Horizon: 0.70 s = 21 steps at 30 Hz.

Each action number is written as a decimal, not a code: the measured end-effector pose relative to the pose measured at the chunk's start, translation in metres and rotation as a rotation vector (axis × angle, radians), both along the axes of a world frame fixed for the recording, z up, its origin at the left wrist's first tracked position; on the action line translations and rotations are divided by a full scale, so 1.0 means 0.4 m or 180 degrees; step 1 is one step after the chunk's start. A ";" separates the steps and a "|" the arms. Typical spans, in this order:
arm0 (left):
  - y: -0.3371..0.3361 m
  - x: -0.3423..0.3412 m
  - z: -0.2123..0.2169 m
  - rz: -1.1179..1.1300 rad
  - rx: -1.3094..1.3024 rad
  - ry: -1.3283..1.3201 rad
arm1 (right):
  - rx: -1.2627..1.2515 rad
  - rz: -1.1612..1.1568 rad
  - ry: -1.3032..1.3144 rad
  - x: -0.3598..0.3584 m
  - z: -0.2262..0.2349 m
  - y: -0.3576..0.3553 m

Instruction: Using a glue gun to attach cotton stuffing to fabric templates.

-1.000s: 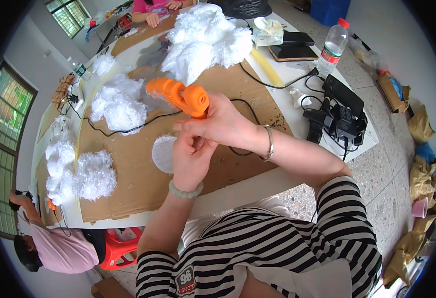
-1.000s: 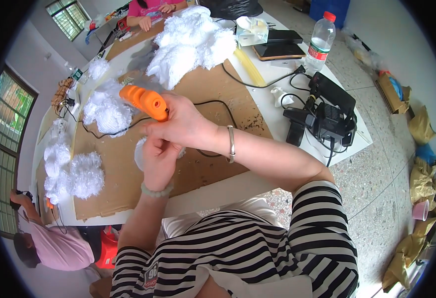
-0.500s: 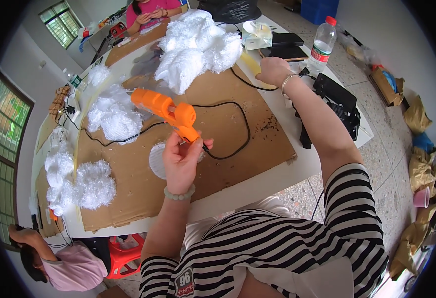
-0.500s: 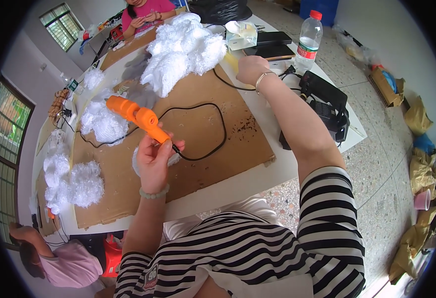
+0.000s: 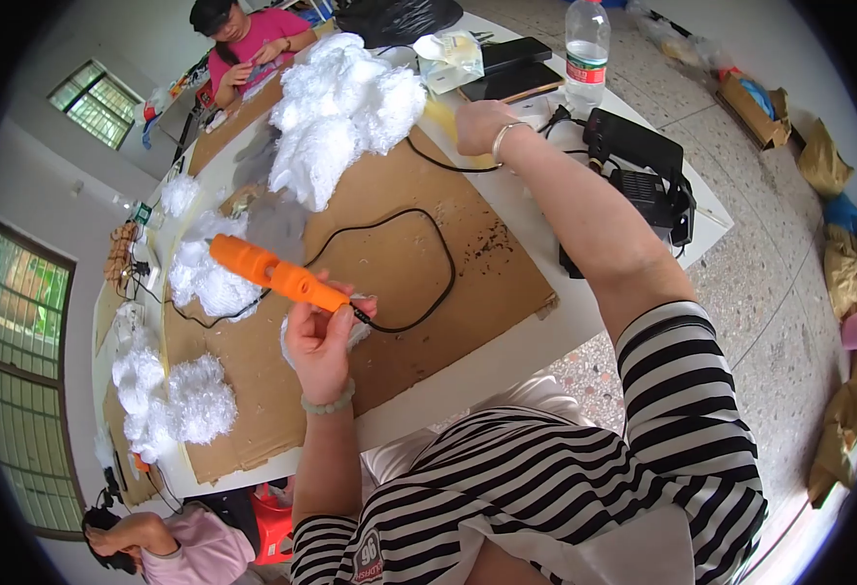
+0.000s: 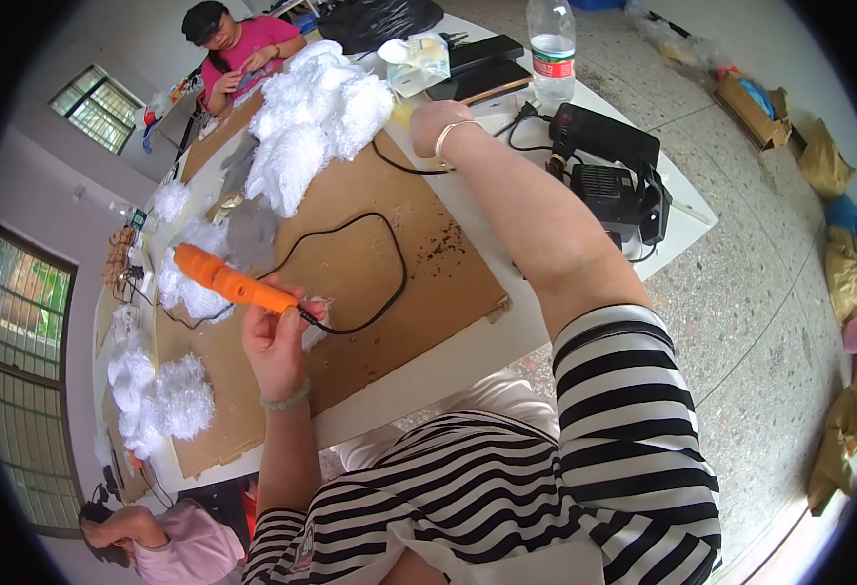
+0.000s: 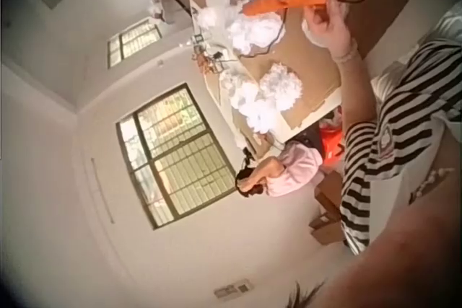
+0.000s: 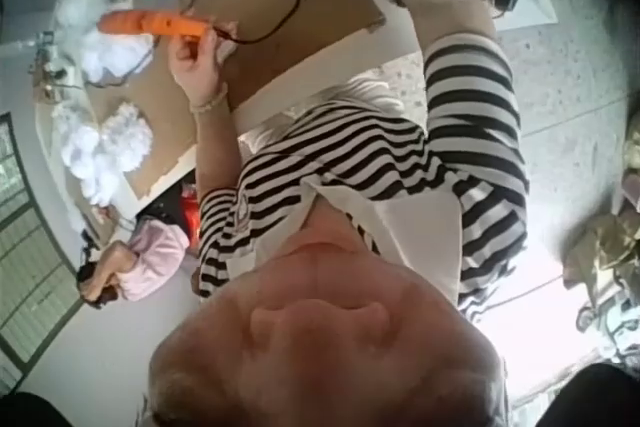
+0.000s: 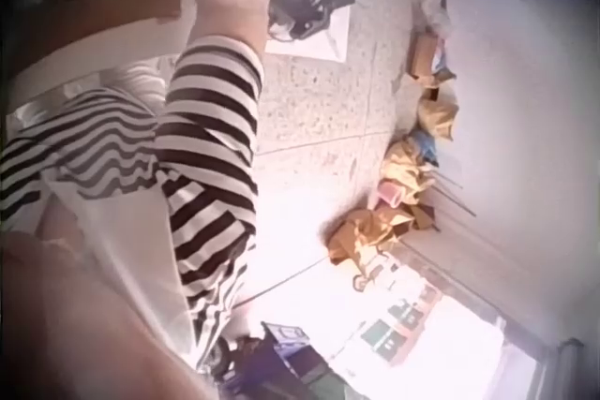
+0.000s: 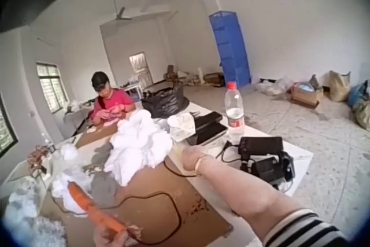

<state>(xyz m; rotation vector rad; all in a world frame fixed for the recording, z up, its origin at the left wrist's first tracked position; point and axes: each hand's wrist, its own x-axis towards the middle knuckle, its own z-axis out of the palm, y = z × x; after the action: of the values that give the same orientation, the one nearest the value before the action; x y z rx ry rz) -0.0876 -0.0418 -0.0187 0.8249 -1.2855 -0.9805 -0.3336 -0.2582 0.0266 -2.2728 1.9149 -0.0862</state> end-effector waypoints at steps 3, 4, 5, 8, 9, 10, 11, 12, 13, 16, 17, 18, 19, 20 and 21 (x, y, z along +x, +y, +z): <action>-0.003 0.000 -0.006 0.0087 -0.0017 -0.0107 | -0.0075 0.0045 0.0135 0.010 -0.011 0.000; -0.001 0.003 -0.008 0.0164 0.0019 -0.0110 | -0.0130 0.0097 0.0106 0.016 -0.017 -0.004; 0.000 0.004 -0.009 0.0131 0.0038 -0.0141 | -0.0186 0.0149 0.0081 0.021 -0.021 -0.008; -0.003 0.004 -0.010 0.0164 0.0018 -0.0125 | -0.0131 0.0101 0.0552 0.049 -0.021 0.005; -0.004 0.002 -0.011 0.0167 0.0019 -0.0141 | -0.0133 0.0102 0.0552 0.051 -0.025 0.000; -0.005 0.001 -0.012 0.0172 0.0018 -0.0152 | -0.0055 0.0113 0.0674 0.054 -0.031 -0.005; -0.007 0.000 -0.012 0.0178 0.0014 -0.0142 | 0.0023 0.0127 0.0800 0.056 -0.034 -0.009; -0.006 0.002 -0.011 0.0182 0.0014 -0.0180 | 0.0024 0.0136 0.0811 0.056 -0.035 -0.010; -0.005 0.003 -0.011 0.0188 0.0014 -0.0215 | -0.0054 0.0260 0.0884 0.053 -0.036 -0.012; -0.001 0.005 -0.010 0.0186 0.0005 -0.0213 | -0.0243 0.0353 0.0952 0.042 -0.029 -0.031; -0.002 0.006 -0.010 0.0201 0.0011 -0.0192 | -0.0358 0.0307 0.0928 0.035 -0.026 -0.041; -0.001 0.007 -0.008 0.0147 -0.0031 -0.0186 | -0.0595 0.0449 0.1084 0.023 -0.035 -0.053; -0.002 0.010 -0.008 0.0096 -0.0074 -0.0180 | -0.0590 0.0469 0.1105 0.015 -0.028 -0.054; -0.002 0.014 -0.008 0.0114 -0.0067 -0.0156 | -0.0534 0.0574 0.1033 0.007 -0.018 -0.057; -0.003 0.016 -0.009 0.0120 -0.0094 -0.0199 | -0.0483 0.0685 0.0964 0.001 -0.001 -0.057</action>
<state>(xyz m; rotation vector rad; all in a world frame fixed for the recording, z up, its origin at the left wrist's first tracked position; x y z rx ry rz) -0.0811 -0.0429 -0.0221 0.8596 -1.3302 -0.9100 -0.3331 -0.2808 0.0262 -2.7134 1.8334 0.1541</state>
